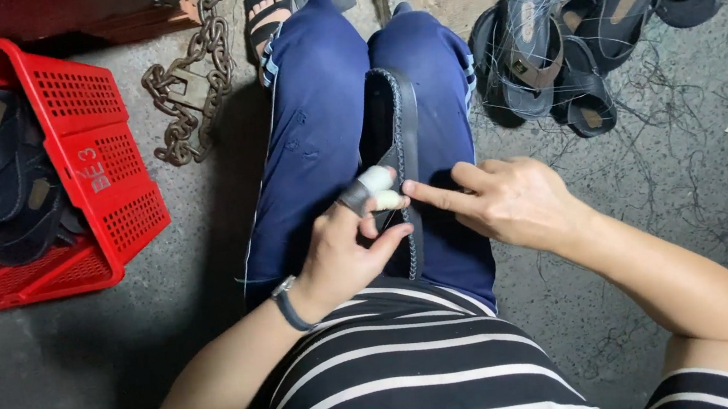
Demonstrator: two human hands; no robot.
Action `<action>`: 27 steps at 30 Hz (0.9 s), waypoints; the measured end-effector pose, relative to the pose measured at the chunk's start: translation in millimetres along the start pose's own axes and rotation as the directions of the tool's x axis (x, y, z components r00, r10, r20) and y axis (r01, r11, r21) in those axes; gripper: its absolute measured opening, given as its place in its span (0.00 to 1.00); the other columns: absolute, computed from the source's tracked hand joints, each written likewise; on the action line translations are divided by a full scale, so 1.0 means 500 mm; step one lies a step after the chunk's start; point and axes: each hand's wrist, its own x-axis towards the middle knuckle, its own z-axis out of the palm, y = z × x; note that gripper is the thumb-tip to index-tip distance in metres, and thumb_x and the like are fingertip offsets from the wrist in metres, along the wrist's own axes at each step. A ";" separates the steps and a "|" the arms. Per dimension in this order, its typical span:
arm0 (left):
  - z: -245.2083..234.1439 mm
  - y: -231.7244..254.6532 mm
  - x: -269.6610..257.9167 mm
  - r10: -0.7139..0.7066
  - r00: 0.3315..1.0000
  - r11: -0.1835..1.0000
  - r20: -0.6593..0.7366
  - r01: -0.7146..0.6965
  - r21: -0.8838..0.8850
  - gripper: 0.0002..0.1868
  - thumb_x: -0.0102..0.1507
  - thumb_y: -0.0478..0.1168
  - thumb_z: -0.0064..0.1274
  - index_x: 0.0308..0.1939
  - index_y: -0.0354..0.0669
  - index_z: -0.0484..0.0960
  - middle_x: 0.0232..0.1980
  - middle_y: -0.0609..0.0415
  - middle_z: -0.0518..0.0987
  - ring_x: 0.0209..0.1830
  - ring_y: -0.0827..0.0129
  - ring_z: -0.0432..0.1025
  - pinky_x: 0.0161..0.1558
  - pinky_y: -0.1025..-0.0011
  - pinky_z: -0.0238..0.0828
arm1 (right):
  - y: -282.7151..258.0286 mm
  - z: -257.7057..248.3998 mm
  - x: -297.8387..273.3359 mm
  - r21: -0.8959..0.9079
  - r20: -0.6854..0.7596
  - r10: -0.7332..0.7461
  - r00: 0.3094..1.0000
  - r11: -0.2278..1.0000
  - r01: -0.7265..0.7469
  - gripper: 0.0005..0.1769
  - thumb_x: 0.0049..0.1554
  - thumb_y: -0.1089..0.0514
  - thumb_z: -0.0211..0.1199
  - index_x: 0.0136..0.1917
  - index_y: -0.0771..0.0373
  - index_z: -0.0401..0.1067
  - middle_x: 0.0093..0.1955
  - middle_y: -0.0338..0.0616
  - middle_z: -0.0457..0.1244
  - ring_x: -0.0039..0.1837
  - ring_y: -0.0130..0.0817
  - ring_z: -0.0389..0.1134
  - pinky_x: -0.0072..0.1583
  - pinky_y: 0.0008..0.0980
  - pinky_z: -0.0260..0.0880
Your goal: Hand-sewing the sole of a sandal using a specialized needle and thread.
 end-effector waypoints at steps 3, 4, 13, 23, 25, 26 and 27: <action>0.024 -0.025 0.019 0.560 0.827 0.725 -0.052 -0.458 0.515 0.12 0.55 0.38 0.63 0.31 0.35 0.75 0.38 0.46 0.78 0.30 0.58 0.75 0.29 0.73 0.73 | -0.008 -0.010 -0.010 -0.071 0.110 0.051 0.993 0.997 -0.043 0.32 0.53 0.54 0.50 0.70 0.33 0.60 0.34 0.30 0.53 0.28 0.25 0.60 0.32 0.23 0.66; 0.024 -0.026 0.021 0.548 0.836 0.710 -0.038 -0.440 0.550 0.12 0.56 0.39 0.62 0.31 0.36 0.75 0.37 0.47 0.76 0.30 0.58 0.74 0.29 0.71 0.72 | -0.008 -0.027 -0.012 -0.062 0.187 0.081 0.979 0.996 -0.070 0.33 0.52 0.53 0.53 0.70 0.32 0.59 0.34 0.29 0.55 0.28 0.25 0.61 0.32 0.24 0.66; -0.019 -0.026 -0.035 0.469 0.882 0.678 0.044 -0.391 0.622 0.24 0.54 0.50 0.67 0.31 0.37 0.70 0.28 0.49 0.72 0.25 0.57 0.68 0.28 0.62 0.66 | -0.037 -0.009 0.004 0.653 0.231 0.204 0.951 0.692 -0.307 0.16 0.57 0.54 0.55 0.57 0.60 0.69 0.43 0.39 0.58 0.28 0.26 0.58 0.29 0.25 0.60; -0.103 -0.019 -0.103 0.147 0.957 0.622 0.252 -0.287 0.729 0.29 0.64 0.38 0.49 0.69 0.47 0.62 0.28 0.52 0.65 0.24 0.60 0.64 0.28 0.64 0.65 | -0.048 0.005 0.017 0.901 -0.005 0.143 0.990 0.429 -0.057 0.06 0.59 0.62 0.52 0.47 0.64 0.70 0.49 0.47 0.60 0.47 0.36 0.64 0.48 0.31 0.64; -0.105 0.012 -0.087 0.029 0.969 0.854 0.245 -0.151 0.497 0.31 0.60 0.38 0.53 0.67 0.41 0.62 0.30 0.58 0.75 0.29 0.70 0.72 0.38 0.72 0.67 | -0.057 0.016 0.025 0.907 -0.040 0.164 0.986 0.419 -0.033 0.08 0.59 0.63 0.52 0.49 0.65 0.71 0.47 0.46 0.62 0.43 0.35 0.63 0.46 0.30 0.63; -0.105 0.027 -0.082 -0.114 0.957 0.975 0.268 0.055 0.215 0.34 0.56 0.38 0.57 0.64 0.35 0.63 0.33 0.65 0.85 0.34 0.79 0.79 0.48 0.81 0.68 | -0.062 0.023 0.028 0.918 -0.060 0.167 0.984 0.396 -0.012 0.09 0.59 0.64 0.53 0.51 0.66 0.72 0.45 0.45 0.63 0.39 0.33 0.63 0.45 0.29 0.63; -0.097 0.025 -0.080 -0.101 0.954 0.975 0.282 0.039 0.217 0.34 0.56 0.38 0.57 0.64 0.35 0.63 0.33 0.65 0.85 0.34 0.79 0.79 0.48 0.81 0.68 | -0.068 0.033 0.032 0.913 -0.068 0.180 0.981 0.408 -0.012 0.09 0.59 0.64 0.53 0.51 0.66 0.72 0.45 0.45 0.63 0.39 0.33 0.63 0.45 0.29 0.63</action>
